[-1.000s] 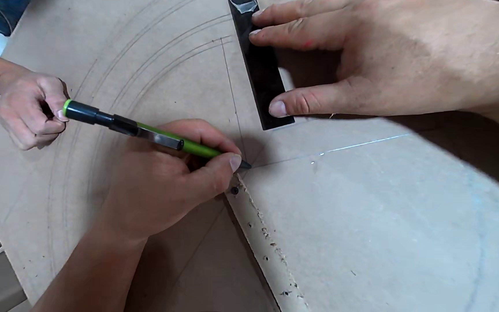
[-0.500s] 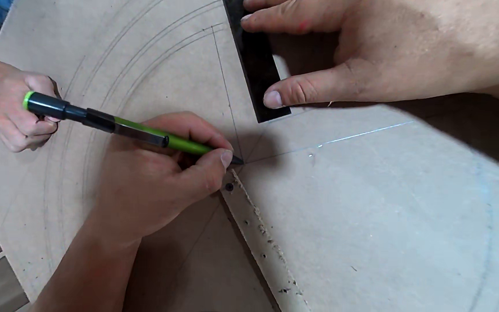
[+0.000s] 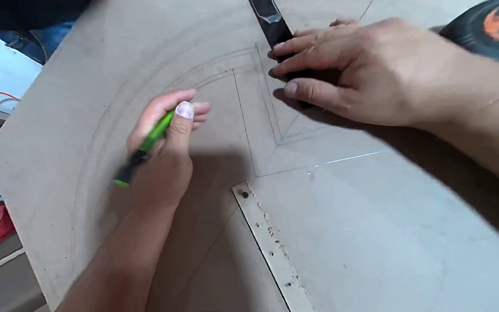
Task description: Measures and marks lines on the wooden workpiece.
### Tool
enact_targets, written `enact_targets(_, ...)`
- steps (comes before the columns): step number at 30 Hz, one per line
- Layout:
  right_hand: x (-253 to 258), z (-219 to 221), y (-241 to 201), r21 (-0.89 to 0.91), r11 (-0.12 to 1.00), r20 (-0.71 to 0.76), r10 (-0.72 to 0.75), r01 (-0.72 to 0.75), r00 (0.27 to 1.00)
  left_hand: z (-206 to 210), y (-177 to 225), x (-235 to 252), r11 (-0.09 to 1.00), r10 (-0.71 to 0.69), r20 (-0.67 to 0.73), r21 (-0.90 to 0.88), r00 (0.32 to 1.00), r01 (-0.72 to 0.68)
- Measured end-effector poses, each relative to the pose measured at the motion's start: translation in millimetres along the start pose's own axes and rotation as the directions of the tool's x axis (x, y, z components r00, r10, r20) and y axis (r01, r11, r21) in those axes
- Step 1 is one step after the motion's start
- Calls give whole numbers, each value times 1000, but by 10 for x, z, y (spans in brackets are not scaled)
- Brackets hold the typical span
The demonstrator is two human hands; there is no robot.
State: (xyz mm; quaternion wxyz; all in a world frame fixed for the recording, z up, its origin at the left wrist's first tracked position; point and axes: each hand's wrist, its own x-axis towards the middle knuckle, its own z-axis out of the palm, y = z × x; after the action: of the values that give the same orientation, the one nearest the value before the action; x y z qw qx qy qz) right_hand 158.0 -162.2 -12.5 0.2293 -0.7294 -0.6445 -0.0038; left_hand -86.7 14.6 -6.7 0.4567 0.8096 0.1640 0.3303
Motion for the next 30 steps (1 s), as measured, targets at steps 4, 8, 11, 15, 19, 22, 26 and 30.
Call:
enact_targets(4, -222, -19, -146, -39, 985, -44, 168, -169, 985, 15, -51, 12, 980, -6, 14, 198, 1000, 3)
enact_targets(8, -886, -33, -688, -70, 900, -183, 412, -429, 893, 26, -69, 30, 914, -64, 1, 402, 998, 58)
enact_targets(11, -1605, -10, -1258, -48, 836, -238, 522, -546, 819, -23, 35, -10, 870, -98, 63, 490, 993, 55)
enact_targets(15, -2567, -217, -2126, -95, 707, -144, 687, -701, 712, -255, 282, -523, 792, -138, 190, 610, 972, -7)
enact_targets(19, -3495, -474, -3036, -146, 532, -45, 839, -834, 543, -734, 540, -1488, 771, -178, 259, 636, 949, -29)
enact_targets(22, -4038, -531, -3563, -158, 377, -27, 922, -913, 386, -1110, 646, -2026, 751, -209, 320, 658, 924, -58)
enact_targets(26, -4583, -543, -4039, -137, 211, -39, 975, -968, 218, -1533, 903, -2554, 770, -372, 388, 636, 844, 47)
enact_targets(30, -4897, -564, -4133, -115, 120, -34, 992, -986, 125, -1892, 1209, -3012, 795, -438, 343, 579, 831, 180)
